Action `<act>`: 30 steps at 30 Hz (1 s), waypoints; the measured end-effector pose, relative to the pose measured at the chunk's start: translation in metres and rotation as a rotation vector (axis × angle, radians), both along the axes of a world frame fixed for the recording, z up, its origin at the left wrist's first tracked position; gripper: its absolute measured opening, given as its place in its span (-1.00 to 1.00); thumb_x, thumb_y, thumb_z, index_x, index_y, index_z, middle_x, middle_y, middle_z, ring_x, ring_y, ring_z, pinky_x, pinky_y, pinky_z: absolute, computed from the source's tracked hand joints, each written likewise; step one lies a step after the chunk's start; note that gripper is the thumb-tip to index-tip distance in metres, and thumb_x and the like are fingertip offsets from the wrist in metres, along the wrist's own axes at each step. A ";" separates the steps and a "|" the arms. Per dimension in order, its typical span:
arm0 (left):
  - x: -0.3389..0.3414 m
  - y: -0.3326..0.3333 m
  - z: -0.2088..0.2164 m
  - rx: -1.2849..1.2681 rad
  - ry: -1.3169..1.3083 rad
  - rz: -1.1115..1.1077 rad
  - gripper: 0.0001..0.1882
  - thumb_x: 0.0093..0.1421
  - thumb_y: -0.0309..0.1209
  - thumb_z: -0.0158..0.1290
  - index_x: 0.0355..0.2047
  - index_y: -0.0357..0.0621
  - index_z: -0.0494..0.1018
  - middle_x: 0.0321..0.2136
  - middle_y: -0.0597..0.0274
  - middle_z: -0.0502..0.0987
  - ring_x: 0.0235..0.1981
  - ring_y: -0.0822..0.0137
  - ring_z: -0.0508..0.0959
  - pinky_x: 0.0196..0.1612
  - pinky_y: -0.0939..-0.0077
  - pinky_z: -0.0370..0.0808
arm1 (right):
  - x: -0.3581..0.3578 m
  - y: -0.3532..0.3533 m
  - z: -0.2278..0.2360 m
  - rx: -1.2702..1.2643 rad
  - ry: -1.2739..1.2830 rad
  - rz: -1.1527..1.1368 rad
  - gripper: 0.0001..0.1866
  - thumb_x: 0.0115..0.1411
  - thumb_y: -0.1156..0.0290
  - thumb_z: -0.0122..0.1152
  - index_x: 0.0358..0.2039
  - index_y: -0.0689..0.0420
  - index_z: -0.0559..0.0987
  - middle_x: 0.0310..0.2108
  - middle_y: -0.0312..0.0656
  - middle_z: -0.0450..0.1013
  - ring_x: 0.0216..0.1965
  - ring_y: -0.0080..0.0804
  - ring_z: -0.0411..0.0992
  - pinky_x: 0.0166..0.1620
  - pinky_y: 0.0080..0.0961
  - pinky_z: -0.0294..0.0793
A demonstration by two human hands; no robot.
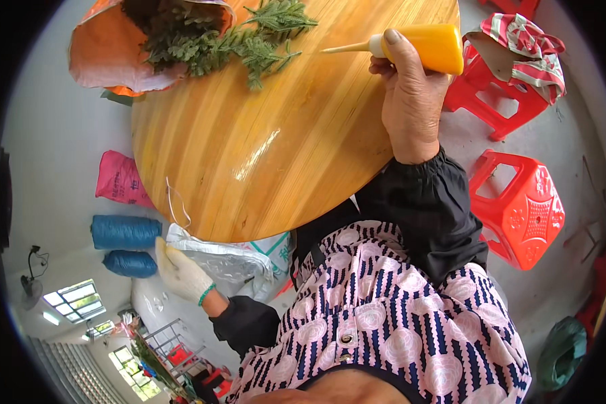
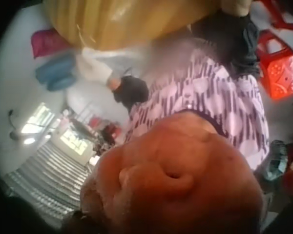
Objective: Applying adhesive or coating from a squeeze bottle to artificial plant branches.
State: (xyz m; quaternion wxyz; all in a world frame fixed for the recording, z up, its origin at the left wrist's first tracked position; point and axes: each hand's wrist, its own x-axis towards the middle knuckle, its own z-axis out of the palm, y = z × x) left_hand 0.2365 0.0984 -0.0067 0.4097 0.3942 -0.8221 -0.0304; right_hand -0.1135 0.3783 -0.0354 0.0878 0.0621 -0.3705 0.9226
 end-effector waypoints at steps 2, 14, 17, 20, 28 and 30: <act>-0.062 0.013 0.017 0.153 0.198 -0.300 -0.64 0.40 -0.49 -0.02 0.11 -0.48 0.51 0.11 -0.05 0.59 0.11 0.13 0.58 0.19 0.33 0.47 | 0.002 -0.003 -0.004 -0.110 -0.138 0.101 -0.71 0.31 0.33 0.35 -0.05 0.15 0.52 -0.22 -0.20 0.55 -0.27 -0.39 0.55 -0.18 -0.39 0.57; -0.269 0.001 -0.035 0.606 -0.006 -0.682 -0.46 0.20 -0.50 0.14 0.23 -0.22 0.46 0.08 -0.08 0.59 0.02 0.17 0.62 0.03 0.35 0.55 | 0.010 -0.019 -0.018 -0.020 -0.163 0.194 -0.70 0.29 0.32 0.38 -0.09 0.18 0.51 -0.23 -0.19 0.52 -0.27 -0.39 0.53 -0.16 -0.42 0.54; -0.224 -0.015 -0.034 0.664 0.003 -0.629 -0.39 0.18 -0.69 0.03 0.29 -0.29 0.39 0.22 -0.04 0.50 0.21 0.20 0.52 0.21 0.40 0.45 | 0.011 -0.017 -0.018 -0.019 -0.129 0.198 -0.69 0.29 0.32 0.37 -0.08 0.19 0.52 -0.23 -0.18 0.52 -0.25 -0.40 0.52 -0.15 -0.43 0.54; -0.186 -0.031 -0.039 0.600 0.034 -0.595 -0.34 0.17 -0.76 0.01 0.33 -0.31 0.32 0.29 -0.02 0.43 0.29 0.17 0.44 0.32 0.36 0.36 | 0.011 -0.018 -0.013 0.019 -0.118 0.212 -0.70 0.30 0.32 0.37 -0.07 0.19 0.53 -0.23 -0.18 0.52 -0.24 -0.39 0.52 -0.13 -0.42 0.53; -0.167 -0.033 -0.039 0.276 0.055 -0.394 -0.35 0.15 -0.74 0.07 0.30 -0.31 0.37 0.23 -0.08 0.47 0.14 0.16 0.53 0.24 0.34 0.43 | 0.023 -0.072 0.047 0.097 0.167 0.557 -0.76 0.33 0.34 0.27 -0.09 0.20 0.57 -0.27 -0.23 0.57 -0.29 -0.42 0.54 -0.20 -0.43 0.54; -0.171 -0.032 -0.037 0.314 0.121 -0.409 -0.37 0.16 -0.73 0.06 0.29 -0.33 0.38 0.22 -0.05 0.48 0.11 0.18 0.54 0.22 0.35 0.44 | 0.020 -0.095 0.064 0.075 0.153 0.607 -0.84 0.26 0.47 0.30 -0.17 0.19 0.56 -0.34 -0.29 0.53 -0.39 -0.53 0.47 -0.32 -0.55 0.46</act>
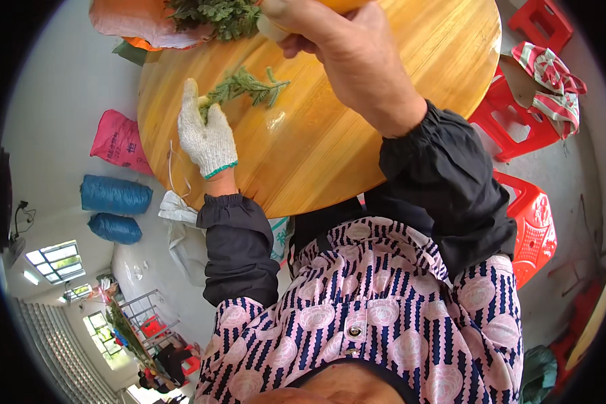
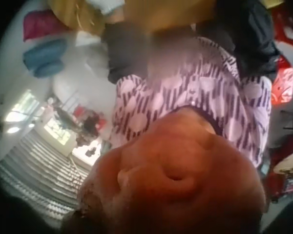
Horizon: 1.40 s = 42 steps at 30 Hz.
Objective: Applying adhesive or coating from a squeeze bottle to artificial plant branches.
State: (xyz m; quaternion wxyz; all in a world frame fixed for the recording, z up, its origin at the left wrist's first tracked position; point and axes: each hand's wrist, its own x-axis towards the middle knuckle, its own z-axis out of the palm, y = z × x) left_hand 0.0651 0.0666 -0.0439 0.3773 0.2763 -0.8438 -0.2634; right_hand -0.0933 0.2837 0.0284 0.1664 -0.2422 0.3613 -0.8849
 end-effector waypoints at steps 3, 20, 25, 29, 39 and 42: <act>-0.005 -0.002 -0.001 0.217 0.159 -0.061 -0.40 0.19 -0.72 0.02 0.29 -0.38 0.37 0.23 -0.02 0.47 0.10 0.23 0.54 0.21 0.38 0.44 | -0.010 -0.021 0.016 -0.073 0.051 0.170 -0.82 0.30 0.39 0.30 -0.14 0.15 0.55 -0.31 -0.29 0.54 -0.31 -0.54 0.50 -0.23 -0.53 0.48; 0.023 0.008 0.014 0.402 0.291 -0.052 -0.36 0.16 -0.80 -0.09 0.28 -0.29 0.42 0.15 0.10 0.55 -0.06 0.41 0.56 0.07 0.51 0.49 | -0.011 -0.062 -0.034 0.057 -0.009 0.112 -0.66 0.20 0.34 0.45 -0.08 0.22 0.60 -0.25 -0.28 0.62 -0.24 -0.53 0.59 -0.16 -0.52 0.59; 0.026 0.015 0.020 -0.105 -0.086 -0.213 -0.38 0.11 -0.78 -0.09 0.21 -0.26 0.50 -0.03 0.06 0.65 -0.08 0.31 0.60 0.06 0.43 0.53 | -0.042 -0.039 -0.030 -0.100 -0.113 0.027 -0.78 0.34 0.31 0.28 -0.07 0.06 0.52 -0.21 -0.32 0.53 -0.17 -0.49 0.53 -0.11 -0.45 0.52; 0.029 0.027 0.025 0.064 0.153 -0.218 -0.48 0.19 -0.71 -0.10 0.17 -0.32 0.52 -0.08 0.05 0.67 -0.07 0.26 0.62 0.08 0.39 0.53 | -0.036 -0.031 -0.022 -0.097 -0.109 0.049 -0.76 0.34 0.30 0.27 -0.05 0.05 0.51 -0.19 -0.31 0.53 -0.15 -0.48 0.53 -0.07 -0.41 0.55; 0.011 0.039 0.008 -0.128 -0.180 0.102 -0.29 0.14 -0.51 0.23 0.33 -0.30 0.34 -0.26 0.00 0.66 -0.28 0.13 0.64 -0.20 0.23 0.56 | 0.008 -0.041 -0.025 -0.014 -0.302 0.372 -0.85 0.34 0.35 0.27 -0.14 0.07 0.54 -0.28 -0.33 0.51 -0.20 -0.52 0.52 -0.05 -0.34 0.59; 0.009 0.034 0.005 -0.136 -0.199 0.076 -0.18 0.04 -0.62 0.20 0.37 -0.23 0.28 -0.30 -0.10 0.62 -0.29 -0.03 0.63 -0.17 0.14 0.56 | 0.005 -0.045 -0.036 -0.006 -0.346 0.386 -0.90 0.36 0.31 0.26 -0.23 0.03 0.58 -0.31 -0.38 0.51 -0.21 -0.56 0.50 -0.03 -0.38 0.57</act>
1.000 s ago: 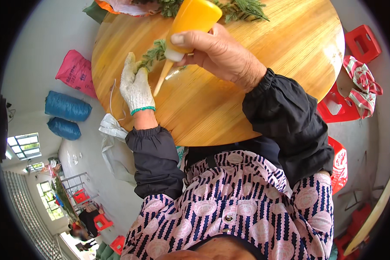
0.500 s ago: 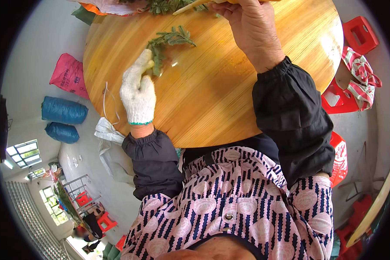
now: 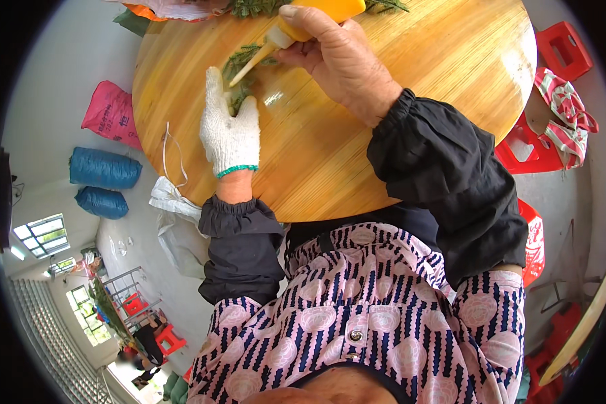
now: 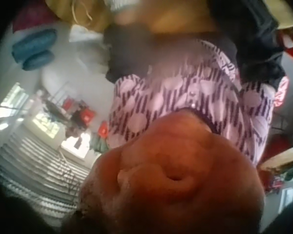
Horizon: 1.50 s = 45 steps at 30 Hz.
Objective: Applying adhesive or coating from a squeeze bottle to artificial plant branches.
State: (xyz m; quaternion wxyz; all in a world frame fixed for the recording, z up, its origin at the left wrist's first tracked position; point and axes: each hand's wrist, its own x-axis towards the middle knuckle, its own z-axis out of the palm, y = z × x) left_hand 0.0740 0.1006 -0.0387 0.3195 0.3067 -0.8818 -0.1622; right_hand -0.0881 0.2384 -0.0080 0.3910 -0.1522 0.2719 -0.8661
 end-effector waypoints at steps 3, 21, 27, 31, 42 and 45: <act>0.006 -0.008 0.000 0.118 0.084 0.012 -0.18 0.03 -0.69 0.15 0.38 -0.18 0.29 -0.29 -0.09 0.62 -0.31 -0.02 0.61 -0.14 0.16 0.56 | -0.014 -0.008 -0.004 -0.079 0.040 -0.164 -0.88 0.37 0.30 0.26 -0.19 0.04 0.58 -0.29 -0.37 0.52 -0.20 -0.53 0.51 -0.01 -0.39 0.56; -0.016 -0.045 0.031 -0.093 0.090 -0.245 -0.18 0.11 -0.77 0.00 0.39 0.08 0.35 -0.21 0.13 0.53 -0.26 0.28 0.54 -0.09 0.39 0.56 | -0.032 0.007 0.004 -0.326 -0.223 0.025 -0.72 0.31 0.23 0.36 -0.08 0.09 0.58 -0.21 -0.19 0.58 -0.14 -0.29 0.53 0.16 0.01 0.48; -0.009 -0.058 0.002 -0.072 -0.062 -0.040 -0.16 0.12 -0.76 0.02 0.43 0.05 0.25 -0.10 0.00 0.56 -0.05 0.05 0.60 0.04 0.20 0.54 | -0.014 -0.011 -0.014 -0.264 -0.332 0.077 -0.75 0.31 0.26 0.35 -0.08 0.08 0.58 -0.11 -0.22 0.55 -0.11 -0.34 0.53 0.13 -0.12 0.52; 0.000 -0.063 -0.006 0.103 0.089 -0.051 -0.20 0.13 -0.78 -0.04 0.43 -0.12 0.23 0.16 -0.04 0.52 0.12 0.14 0.57 0.20 0.31 0.47 | -0.013 -0.011 -0.020 -0.145 -0.015 0.128 -0.65 0.33 0.25 0.31 0.01 0.18 0.54 -0.08 -0.20 0.56 -0.05 -0.32 0.57 0.14 -0.17 0.60; 0.005 -0.056 0.009 0.553 0.230 -0.158 -0.28 0.13 -0.73 -0.07 0.37 -0.27 0.30 0.30 -0.01 0.44 0.21 0.13 0.54 0.25 0.38 0.45 | -0.017 0.016 0.011 -0.031 0.285 -0.236 -0.65 0.28 0.38 0.33 0.04 0.13 0.50 -0.11 -0.21 0.55 -0.09 -0.35 0.55 0.01 -0.28 0.59; 0.004 -0.050 0.012 0.260 0.093 -0.157 -0.29 0.13 -0.67 -0.03 0.36 -0.25 0.30 0.27 -0.07 0.46 0.21 0.09 0.54 0.27 0.34 0.44 | -0.002 0.023 0.014 -0.025 0.459 -0.246 -0.61 0.24 0.41 0.37 0.05 0.15 0.50 -0.13 -0.24 0.55 -0.13 -0.41 0.54 -0.02 -0.37 0.56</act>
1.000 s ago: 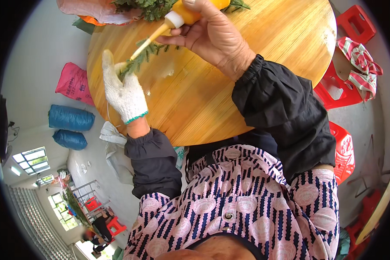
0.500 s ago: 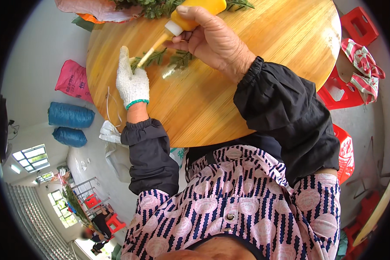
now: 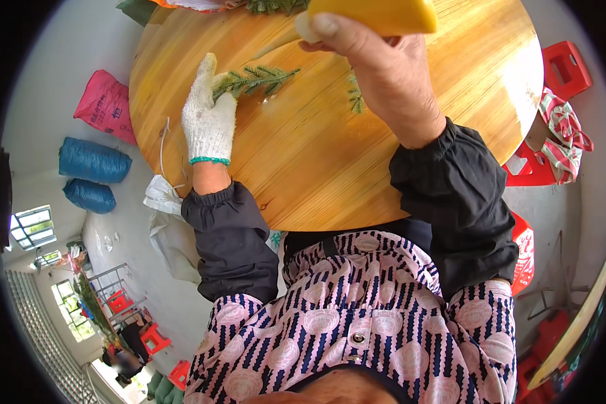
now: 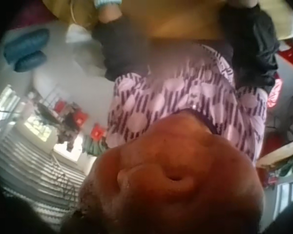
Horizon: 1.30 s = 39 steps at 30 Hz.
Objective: Applying adhesive or coating from a squeeze bottle to artificial plant branches.
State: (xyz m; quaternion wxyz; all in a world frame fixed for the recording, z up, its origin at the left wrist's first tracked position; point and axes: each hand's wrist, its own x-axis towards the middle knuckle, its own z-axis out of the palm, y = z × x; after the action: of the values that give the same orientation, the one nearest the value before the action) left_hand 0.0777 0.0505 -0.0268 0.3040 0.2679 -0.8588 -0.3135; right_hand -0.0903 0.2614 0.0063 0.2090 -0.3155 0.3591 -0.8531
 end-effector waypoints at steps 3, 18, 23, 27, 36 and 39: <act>0.000 0.009 0.004 -0.241 -0.088 0.017 -0.30 0.13 -0.63 0.00 0.35 -0.24 0.32 0.25 -0.13 0.46 0.22 0.03 0.53 0.27 0.29 0.44 | 0.010 -0.003 0.001 0.083 0.290 0.040 -0.52 0.25 0.32 0.38 0.13 0.24 0.52 0.02 -0.14 0.56 -0.01 -0.28 0.57 0.08 -0.26 0.60; 0.000 0.024 0.016 0.034 -0.074 -0.014 -0.40 0.15 -0.60 0.05 0.26 -0.28 0.42 0.15 -0.17 0.55 0.11 0.03 0.61 0.19 0.31 0.49 | 0.035 -0.009 -0.003 0.319 0.340 -0.044 -0.58 0.19 0.51 0.46 0.06 0.24 0.59 -0.03 -0.22 0.60 -0.07 -0.47 0.58 0.01 -0.52 0.57; -0.002 0.025 0.018 0.192 -0.021 0.011 -0.43 0.14 -0.61 0.06 0.22 -0.31 0.47 -0.04 -0.11 0.65 -0.10 0.25 0.67 0.01 0.42 0.56 | 0.037 -0.010 -0.005 0.295 0.308 -0.041 -0.60 0.19 0.53 0.46 0.05 0.24 0.60 0.01 -0.23 0.59 -0.04 -0.48 0.57 0.04 -0.53 0.56; -0.001 0.031 0.027 0.462 -0.016 0.076 -0.44 0.16 -0.64 0.04 0.22 -0.31 0.47 -0.32 0.08 0.66 -0.38 0.46 0.59 -0.28 0.55 0.54 | 0.036 -0.010 -0.005 0.300 0.252 -0.028 -0.60 0.20 0.53 0.45 0.05 0.23 0.60 0.03 -0.23 0.58 -0.03 -0.48 0.56 0.05 -0.53 0.56; -0.004 0.033 0.030 0.625 0.109 0.114 -0.48 0.23 -0.63 0.00 0.23 -0.28 0.48 -0.38 0.15 0.64 -0.49 0.50 0.58 -0.46 0.62 0.49 | 0.036 -0.008 -0.005 0.295 0.251 -0.036 -0.58 0.21 0.52 0.45 0.08 0.21 0.58 -0.03 -0.26 0.60 -0.05 -0.49 0.57 0.04 -0.53 0.56; -0.003 0.033 0.031 0.629 0.104 0.106 -0.49 0.24 -0.62 0.01 0.23 -0.29 0.48 -0.36 0.13 0.65 -0.48 0.47 0.60 -0.46 0.60 0.50 | 0.037 -0.008 -0.004 0.291 0.238 -0.035 -0.58 0.21 0.50 0.46 0.08 0.20 0.58 -0.05 -0.27 0.60 -0.05 -0.49 0.57 0.04 -0.52 0.55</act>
State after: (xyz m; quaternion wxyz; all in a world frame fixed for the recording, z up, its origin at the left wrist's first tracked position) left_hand 0.0745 0.0837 0.0047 0.2659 0.3767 -0.6879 -0.5604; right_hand -0.0536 0.2537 0.0025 0.1935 -0.3743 0.5065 -0.7523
